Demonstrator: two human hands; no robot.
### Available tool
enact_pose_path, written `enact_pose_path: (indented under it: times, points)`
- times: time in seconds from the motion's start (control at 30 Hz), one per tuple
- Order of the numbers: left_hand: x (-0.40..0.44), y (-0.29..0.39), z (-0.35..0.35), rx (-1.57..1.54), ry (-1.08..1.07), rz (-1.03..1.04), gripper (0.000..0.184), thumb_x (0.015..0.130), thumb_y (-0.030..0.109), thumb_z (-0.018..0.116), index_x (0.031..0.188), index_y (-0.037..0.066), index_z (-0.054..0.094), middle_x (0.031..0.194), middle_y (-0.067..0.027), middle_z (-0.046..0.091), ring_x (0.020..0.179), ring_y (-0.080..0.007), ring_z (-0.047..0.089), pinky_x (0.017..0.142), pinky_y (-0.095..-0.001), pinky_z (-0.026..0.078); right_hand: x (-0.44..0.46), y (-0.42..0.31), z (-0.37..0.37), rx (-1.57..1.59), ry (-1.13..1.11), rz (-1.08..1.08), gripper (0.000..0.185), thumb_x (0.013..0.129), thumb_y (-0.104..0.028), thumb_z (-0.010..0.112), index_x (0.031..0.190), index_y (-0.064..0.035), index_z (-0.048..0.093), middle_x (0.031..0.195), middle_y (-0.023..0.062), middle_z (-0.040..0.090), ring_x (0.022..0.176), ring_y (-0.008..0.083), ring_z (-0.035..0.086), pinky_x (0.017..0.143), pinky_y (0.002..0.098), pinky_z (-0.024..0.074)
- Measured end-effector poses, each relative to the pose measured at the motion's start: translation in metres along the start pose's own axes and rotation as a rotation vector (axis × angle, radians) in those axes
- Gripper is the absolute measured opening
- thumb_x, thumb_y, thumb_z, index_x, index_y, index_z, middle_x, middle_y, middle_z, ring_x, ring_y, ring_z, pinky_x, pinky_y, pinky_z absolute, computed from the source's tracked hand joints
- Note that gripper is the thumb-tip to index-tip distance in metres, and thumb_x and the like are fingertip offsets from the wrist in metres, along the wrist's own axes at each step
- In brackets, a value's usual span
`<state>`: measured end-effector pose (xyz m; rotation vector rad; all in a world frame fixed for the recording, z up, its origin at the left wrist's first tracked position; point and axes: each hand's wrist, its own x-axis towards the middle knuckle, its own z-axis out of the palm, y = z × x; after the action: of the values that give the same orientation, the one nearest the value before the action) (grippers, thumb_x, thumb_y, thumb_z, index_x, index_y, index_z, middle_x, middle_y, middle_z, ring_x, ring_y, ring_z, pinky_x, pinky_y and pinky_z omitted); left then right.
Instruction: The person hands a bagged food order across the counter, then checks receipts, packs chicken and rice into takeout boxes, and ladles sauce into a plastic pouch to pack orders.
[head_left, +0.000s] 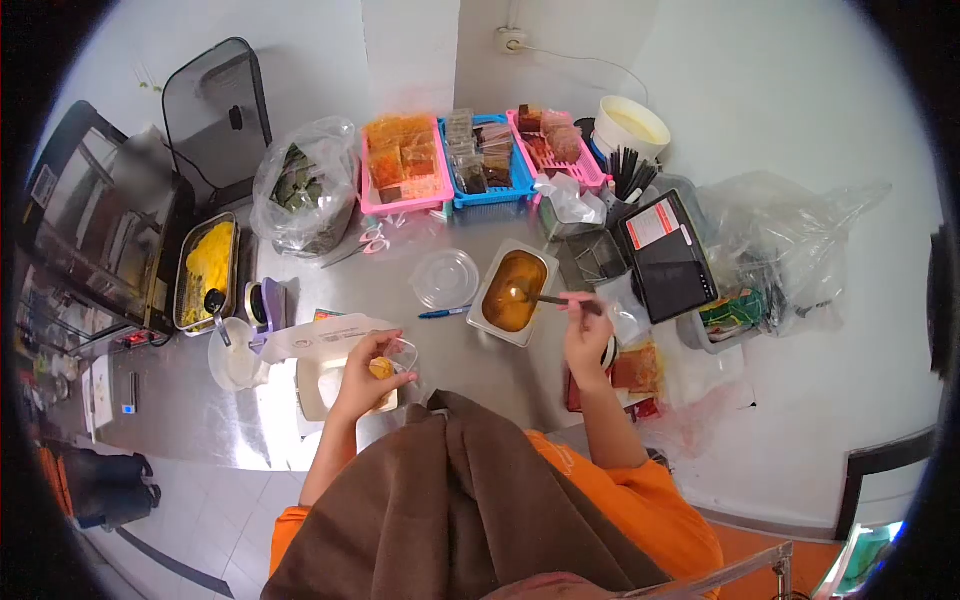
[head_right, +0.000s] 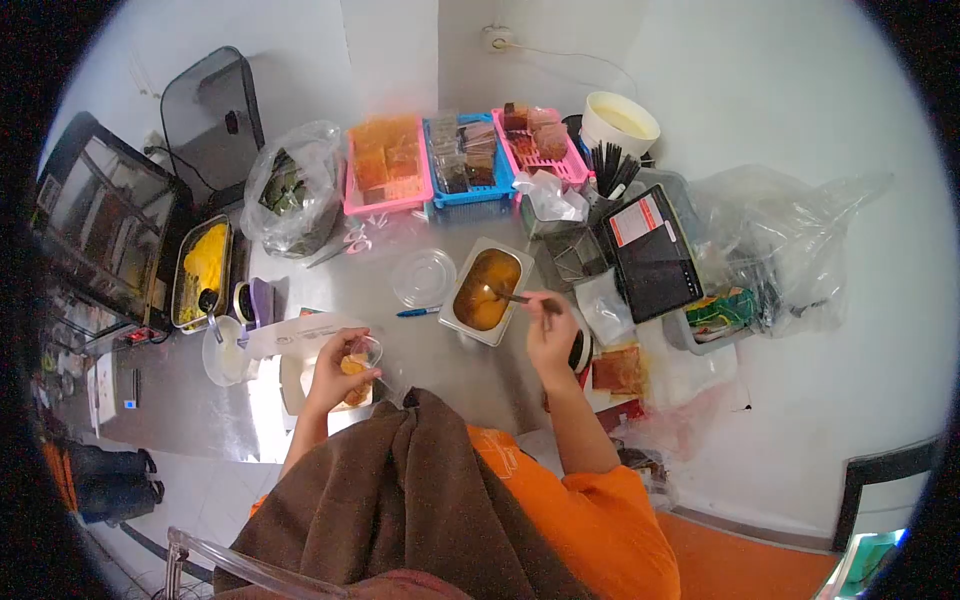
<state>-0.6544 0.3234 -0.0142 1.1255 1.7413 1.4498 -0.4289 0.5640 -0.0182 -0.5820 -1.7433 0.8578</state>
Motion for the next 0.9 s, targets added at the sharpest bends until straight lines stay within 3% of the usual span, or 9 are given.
enact_pose_path:
  times: [0.1, 0.2, 0.3, 0.4, 0.5, 0.73, 0.9]
  points:
    - [-0.001, 0.002, 0.0, 0.014, 0.005, -0.018, 0.061, 0.06, 0.005, 0.079, 0.113, 0.001, 0.05, 0.11, -0.0066, 0.053, 0.098, -0.0153, 0.051, 0.088, -0.029, 0.04, 0.006, -0.023, 0.001, -0.172, -0.175, -0.39, 0.009, 0.079, 0.002, 0.054, 0.088, -0.0007, 0.053, 0.088, 0.0124, 0.06, 0.078, 0.0296, 0.058, 0.069, 0.0343, 0.0466]
    - [-0.002, 0.003, 0.0, 0.007, 0.009, -0.007, 0.06, 0.06, 0.006, 0.079, 0.113, 0.001, 0.05, 0.108, -0.0062, 0.053, 0.098, -0.015, 0.051, 0.088, -0.0286, 0.04, -0.002, -0.018, 0.004, -0.257, -0.336, -0.405, 0.011, 0.079, 0.002, 0.054, 0.089, -0.0006, 0.053, 0.086, 0.0136, 0.06, 0.078, 0.0309, 0.057, 0.07, 0.0348, 0.0469]
    - [-0.002, 0.001, 0.001, -0.003, 0.014, 0.008, 0.06, 0.06, 0.007, 0.079, 0.112, 0.001, 0.05, 0.104, -0.006, 0.054, 0.096, -0.0149, 0.052, 0.086, -0.0282, 0.041, -0.018, 0.004, 0.01, -0.203, -0.273, -0.144, 0.008, 0.083, -0.002, 0.053, 0.09, 0.0002, 0.052, 0.086, 0.0134, 0.06, 0.073, 0.0277, 0.059, 0.067, 0.0335, 0.0474]
    - [-0.003, -0.002, 0.001, -0.004, 0.024, 0.024, 0.059, 0.06, 0.008, 0.079, 0.112, 0.001, 0.052, 0.099, -0.0064, 0.055, 0.093, -0.0152, 0.054, 0.083, -0.028, 0.043, -0.026, 0.039, 0.013, 0.024, -0.048, 0.254, 0.01, 0.088, -0.01, 0.05, 0.091, 0.0001, 0.049, 0.085, 0.0132, 0.059, 0.067, 0.0221, 0.059, 0.063, 0.0311, 0.0488]
    - [-0.001, -0.001, 0.004, -0.023, 0.017, 0.034, 0.058, 0.06, 0.008, 0.079, 0.111, 0.001, 0.053, 0.099, -0.0065, 0.055, 0.093, -0.0154, 0.054, 0.083, -0.0281, 0.043, -0.022, 0.058, 0.009, 0.337, 0.241, 0.458, 0.015, 0.092, -0.016, 0.046, 0.092, -0.0015, 0.046, 0.083, 0.0123, 0.058, 0.064, 0.0169, 0.058, 0.061, 0.0296, 0.0505]
    - [0.015, 0.005, 0.017, 0.06, -0.033, 0.127, 0.056, 0.061, 0.011, 0.079, 0.11, 0.003, 0.054, 0.099, -0.0066, 0.056, 0.093, -0.0161, 0.054, 0.083, -0.0296, 0.043, -0.026, 0.08, -0.012, 0.649, 0.441, 0.794, 0.014, 0.091, -0.015, 0.046, 0.092, -0.0011, 0.043, 0.083, 0.0123, 0.056, 0.067, 0.0182, 0.054, 0.065, 0.0329, 0.0522]
    - [0.038, 0.012, 0.037, 0.163, -0.104, 0.168, 0.057, 0.06, 0.012, 0.079, 0.11, 0.004, 0.053, 0.097, -0.0057, 0.058, 0.09, -0.0147, 0.055, 0.077, -0.0279, 0.043, -0.025, 0.08, -0.019, 0.75, 0.497, 0.869, 0.013, 0.09, -0.013, 0.046, 0.092, -0.0001, 0.043, 0.085, 0.013, 0.054, 0.074, 0.0199, 0.053, 0.07, 0.0351, 0.052]
